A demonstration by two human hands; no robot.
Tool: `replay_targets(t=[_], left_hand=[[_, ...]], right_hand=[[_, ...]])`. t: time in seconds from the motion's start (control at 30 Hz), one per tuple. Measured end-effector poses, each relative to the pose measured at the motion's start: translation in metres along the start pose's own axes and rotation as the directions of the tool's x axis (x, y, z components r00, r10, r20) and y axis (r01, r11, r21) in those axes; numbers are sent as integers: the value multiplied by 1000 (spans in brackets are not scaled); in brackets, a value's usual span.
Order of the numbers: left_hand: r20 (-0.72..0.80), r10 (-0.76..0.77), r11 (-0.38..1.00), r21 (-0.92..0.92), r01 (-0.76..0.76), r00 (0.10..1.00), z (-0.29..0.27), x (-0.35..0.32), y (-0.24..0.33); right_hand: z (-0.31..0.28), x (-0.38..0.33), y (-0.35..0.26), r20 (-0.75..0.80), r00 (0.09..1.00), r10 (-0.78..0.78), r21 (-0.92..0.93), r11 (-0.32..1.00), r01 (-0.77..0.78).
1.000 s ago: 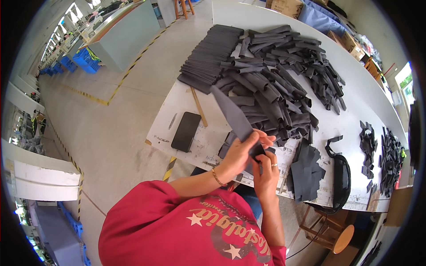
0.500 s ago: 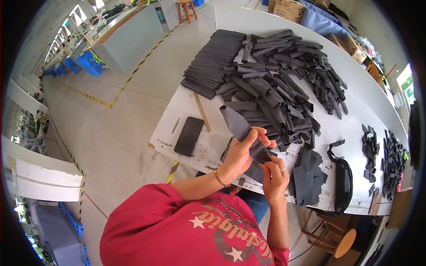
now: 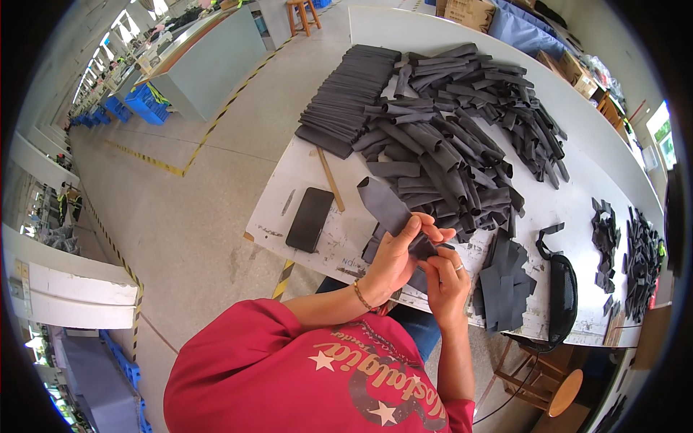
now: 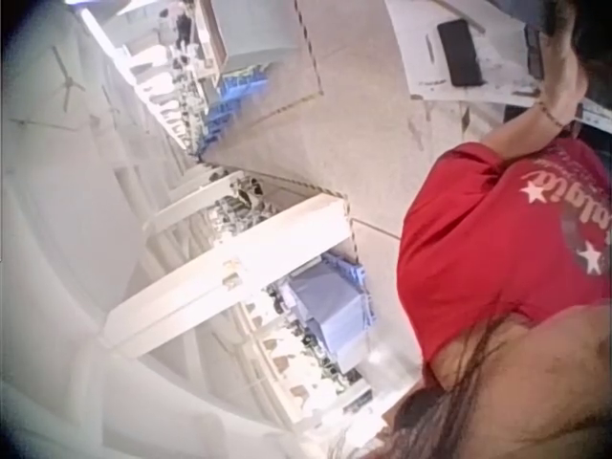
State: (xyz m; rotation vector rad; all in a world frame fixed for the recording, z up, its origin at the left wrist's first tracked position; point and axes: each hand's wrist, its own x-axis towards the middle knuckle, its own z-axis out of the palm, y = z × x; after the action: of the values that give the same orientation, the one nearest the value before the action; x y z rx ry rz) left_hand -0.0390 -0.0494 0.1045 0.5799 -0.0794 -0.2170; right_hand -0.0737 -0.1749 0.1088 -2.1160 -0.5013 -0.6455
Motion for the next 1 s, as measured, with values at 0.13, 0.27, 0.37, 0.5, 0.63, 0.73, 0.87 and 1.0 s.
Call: replay_targets(t=[0.13, 0.27, 0.37, 0.5, 0.63, 0.73, 0.87, 1.0], left_hand=[[-14, -22, 1000, -19, 22, 1000, -1, -2, -1], [17, -8, 998, -62, 9, 1000, -8, -1, -6], [0, -24, 999, -49, 24, 1000, -14, 1, -6], [11, -39, 999, -18, 39, 999, -11, 8, -5], [41, 64, 998, -15, -63, 997, -14, 21, 3], [25, 129, 983, -133, -124, 991, -22, 32, 25], [134, 130, 991, -46, -125, 982, -15, 28, 13], [127, 45, 997, -62, -37, 991, -26, 28, 4]], right_hand=[[2, 1, 1, 9, 1000, -9, -2, 1000, 9], [5, 1, 3, 12, 1000, -5, 5, 1000, 5], [6, -1, -2, 39, 992, 120, 50, 991, -122], [16, -2, -4, 21, 925, 379, 271, 889, -370], [30, -14, 6, -229, 822, 521, 580, 751, -315], [-3, -26, 18, -216, 693, 688, 679, 616, -400], [7, 2, -15, 65, 665, 744, 800, 359, -480], [22, -3, 8, 139, 676, 723, 815, 304, -493]])
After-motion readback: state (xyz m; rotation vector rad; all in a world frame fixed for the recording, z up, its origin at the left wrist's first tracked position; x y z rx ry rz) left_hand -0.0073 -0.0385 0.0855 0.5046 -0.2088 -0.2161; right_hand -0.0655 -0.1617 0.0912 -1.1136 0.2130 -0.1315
